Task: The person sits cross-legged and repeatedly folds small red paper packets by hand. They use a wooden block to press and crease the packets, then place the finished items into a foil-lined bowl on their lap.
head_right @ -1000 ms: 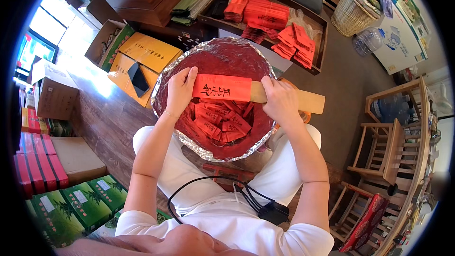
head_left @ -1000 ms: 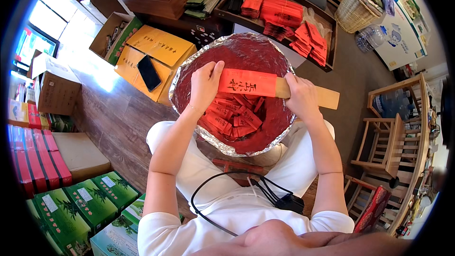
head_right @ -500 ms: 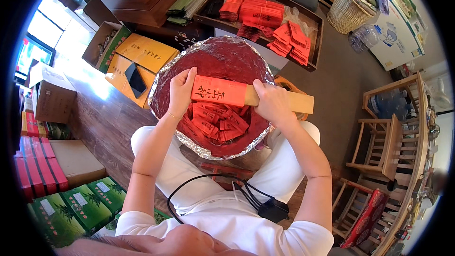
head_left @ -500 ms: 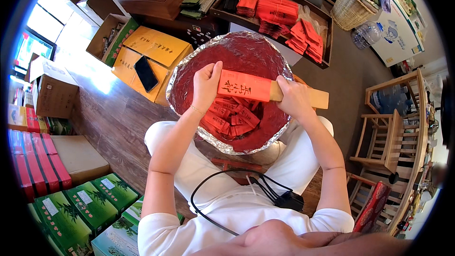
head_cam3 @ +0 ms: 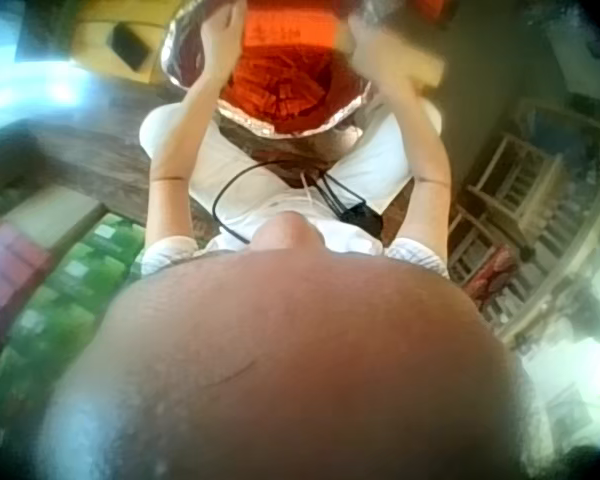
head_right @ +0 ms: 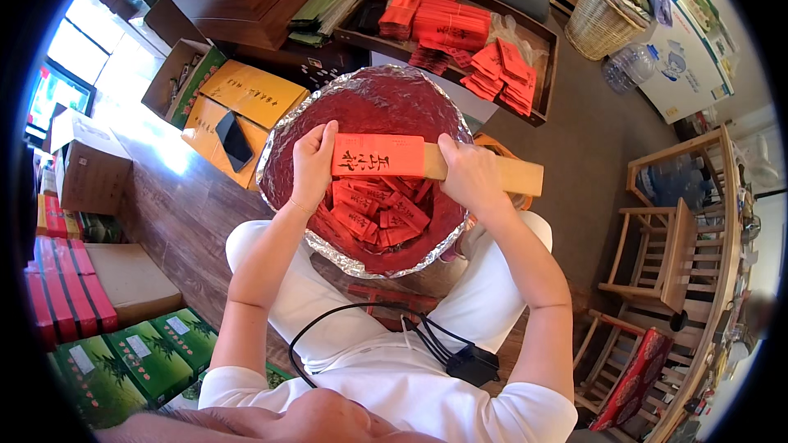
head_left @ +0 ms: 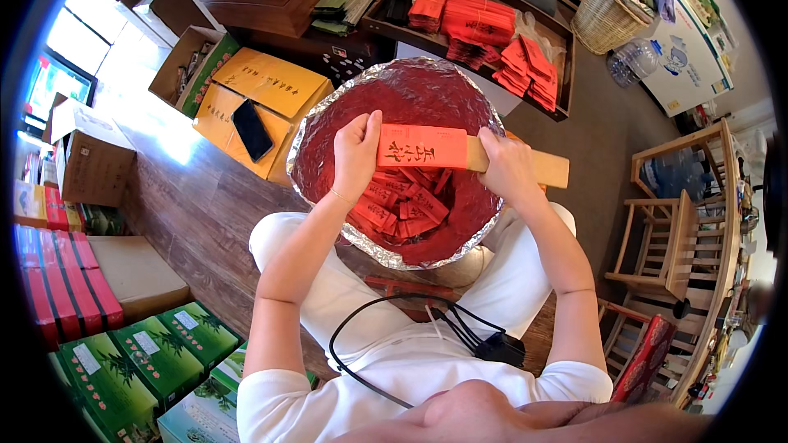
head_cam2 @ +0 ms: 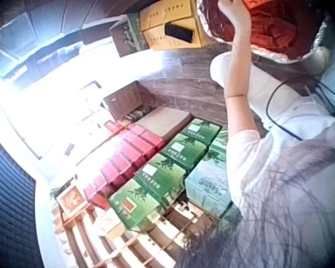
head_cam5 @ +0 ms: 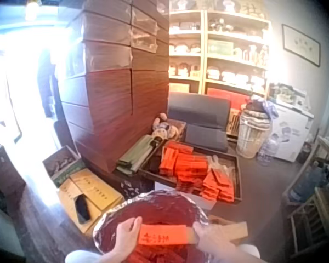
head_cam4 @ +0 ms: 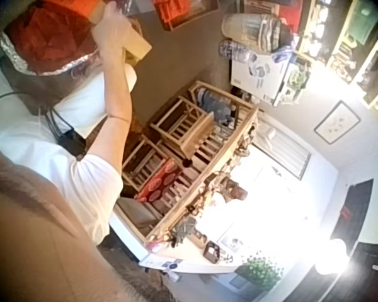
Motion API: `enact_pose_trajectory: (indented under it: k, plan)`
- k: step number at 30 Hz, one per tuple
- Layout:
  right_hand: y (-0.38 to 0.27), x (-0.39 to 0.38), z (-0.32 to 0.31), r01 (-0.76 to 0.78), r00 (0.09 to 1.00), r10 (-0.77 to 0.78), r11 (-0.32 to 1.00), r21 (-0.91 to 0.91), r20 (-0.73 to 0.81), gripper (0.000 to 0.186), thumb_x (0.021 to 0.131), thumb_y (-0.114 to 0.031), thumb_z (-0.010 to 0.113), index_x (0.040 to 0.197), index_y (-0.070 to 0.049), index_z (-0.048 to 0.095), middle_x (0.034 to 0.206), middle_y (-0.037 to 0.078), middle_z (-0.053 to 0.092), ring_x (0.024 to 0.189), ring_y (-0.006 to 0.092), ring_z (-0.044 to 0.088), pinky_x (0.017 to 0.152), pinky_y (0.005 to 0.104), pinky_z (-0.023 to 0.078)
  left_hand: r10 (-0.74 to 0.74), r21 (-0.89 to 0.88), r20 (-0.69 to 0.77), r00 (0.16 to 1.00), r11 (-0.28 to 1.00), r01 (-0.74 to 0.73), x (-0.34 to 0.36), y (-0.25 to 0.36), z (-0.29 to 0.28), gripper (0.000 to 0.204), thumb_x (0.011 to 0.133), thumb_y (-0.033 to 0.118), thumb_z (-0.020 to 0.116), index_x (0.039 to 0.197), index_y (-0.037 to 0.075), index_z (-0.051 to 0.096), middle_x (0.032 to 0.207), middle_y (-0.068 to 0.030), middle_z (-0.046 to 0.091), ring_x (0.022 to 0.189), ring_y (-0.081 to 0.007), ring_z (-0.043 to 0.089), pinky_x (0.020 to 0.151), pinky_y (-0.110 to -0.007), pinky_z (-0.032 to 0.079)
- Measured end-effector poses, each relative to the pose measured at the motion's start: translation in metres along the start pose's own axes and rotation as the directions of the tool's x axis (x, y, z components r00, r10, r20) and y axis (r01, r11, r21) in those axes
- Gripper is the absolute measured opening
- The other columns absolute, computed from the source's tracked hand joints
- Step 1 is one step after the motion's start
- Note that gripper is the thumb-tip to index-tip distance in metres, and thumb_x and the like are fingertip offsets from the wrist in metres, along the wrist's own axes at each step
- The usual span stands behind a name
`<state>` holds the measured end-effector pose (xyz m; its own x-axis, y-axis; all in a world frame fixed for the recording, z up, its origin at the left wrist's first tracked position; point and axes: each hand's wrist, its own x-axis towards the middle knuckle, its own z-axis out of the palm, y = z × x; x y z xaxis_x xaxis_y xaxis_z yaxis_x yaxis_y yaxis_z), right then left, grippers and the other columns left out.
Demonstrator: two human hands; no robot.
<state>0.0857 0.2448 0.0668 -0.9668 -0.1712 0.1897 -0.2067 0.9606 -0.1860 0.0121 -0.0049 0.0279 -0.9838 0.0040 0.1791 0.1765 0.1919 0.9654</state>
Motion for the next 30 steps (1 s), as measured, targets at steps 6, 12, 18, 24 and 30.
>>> enact_pose_trajectory:
  k: [6, 12, 18, 24, 30]
  plan:
    - [0.002, 0.0, 0.0, 0.067, 0.997, -0.066, 0.998, 0.02, -0.047, 0.048, 0.058, -0.007, 0.076, 0.098, -0.006, 0.05, 0.079, 0.014, 0.064, 0.078, 0.0357, 0.063, 0.065, 0.0454, 0.049, -0.032, -0.057, 0.013, 0.999, 0.998, 0.033, -0.001, 0.0, 0.0, 0.043, 0.097, 0.025, 0.055, 0.066, -0.001, 0.043, 0.058, -0.0034, 0.028, 0.056, -0.0092, 0.026, 0.048, -0.032, 0.026]
    - [0.003, 0.0, -0.001, 0.087, 0.996, -0.087, 0.996, -0.001, 0.008, 0.047, 0.058, -0.007, 0.075, 0.098, -0.006, 0.051, 0.08, 0.014, 0.064, 0.077, 0.036, 0.063, 0.066, 0.0448, 0.049, -0.073, -0.038, 0.023, 0.997, 0.997, 0.074, -0.001, -0.003, -0.002, 0.042, 0.098, 0.025, 0.055, 0.067, -0.002, 0.044, 0.058, -0.0031, 0.029, 0.056, -0.009, 0.026, 0.048, -0.031, 0.027]
    - [0.0, 0.0, 0.003, 0.077, 0.995, -0.077, 0.997, 0.013, 0.062, 0.044, 0.059, -0.005, 0.071, 0.099, -0.007, 0.051, 0.078, 0.014, 0.063, 0.076, 0.0351, 0.063, 0.064, 0.0445, 0.049, -0.114, -0.072, 0.043, 0.993, 0.991, 0.117, -0.002, -0.008, -0.005, 0.042, 0.098, 0.025, 0.055, 0.068, -0.002, 0.046, 0.057, -0.0032, 0.03, 0.057, -0.0087, 0.027, 0.048, -0.031, 0.028]
    - [-0.004, -0.001, 0.002, 0.074, 0.996, -0.073, 0.997, -0.003, 0.058, 0.043, 0.058, -0.003, 0.071, 0.096, -0.007, 0.05, 0.076, 0.013, 0.062, 0.075, 0.0347, 0.063, 0.064, 0.0442, 0.048, -0.12, -0.06, 0.052, 0.991, 0.991, 0.123, -0.003, -0.014, -0.004, 0.041, 0.098, 0.024, 0.054, 0.067, -0.002, 0.047, 0.057, -0.0019, 0.032, 0.057, -0.0071, 0.028, 0.049, -0.03, 0.029]
    - [0.006, 0.01, 0.005, 0.072, 0.992, -0.078, 0.996, -0.057, -0.095, 0.042, 0.057, 0.002, 0.069, 0.094, -0.006, 0.049, 0.077, 0.013, 0.062, 0.076, 0.0345, 0.062, 0.067, 0.042, 0.048, 0.014, -0.038, 0.043, 0.999, 0.999, -0.012, 0.008, -0.007, -0.005, 0.034, 0.099, 0.025, 0.052, 0.076, 0.0, 0.051, 0.062, 0.0001, 0.04, 0.06, -0.0063, 0.032, 0.051, -0.029, 0.03]
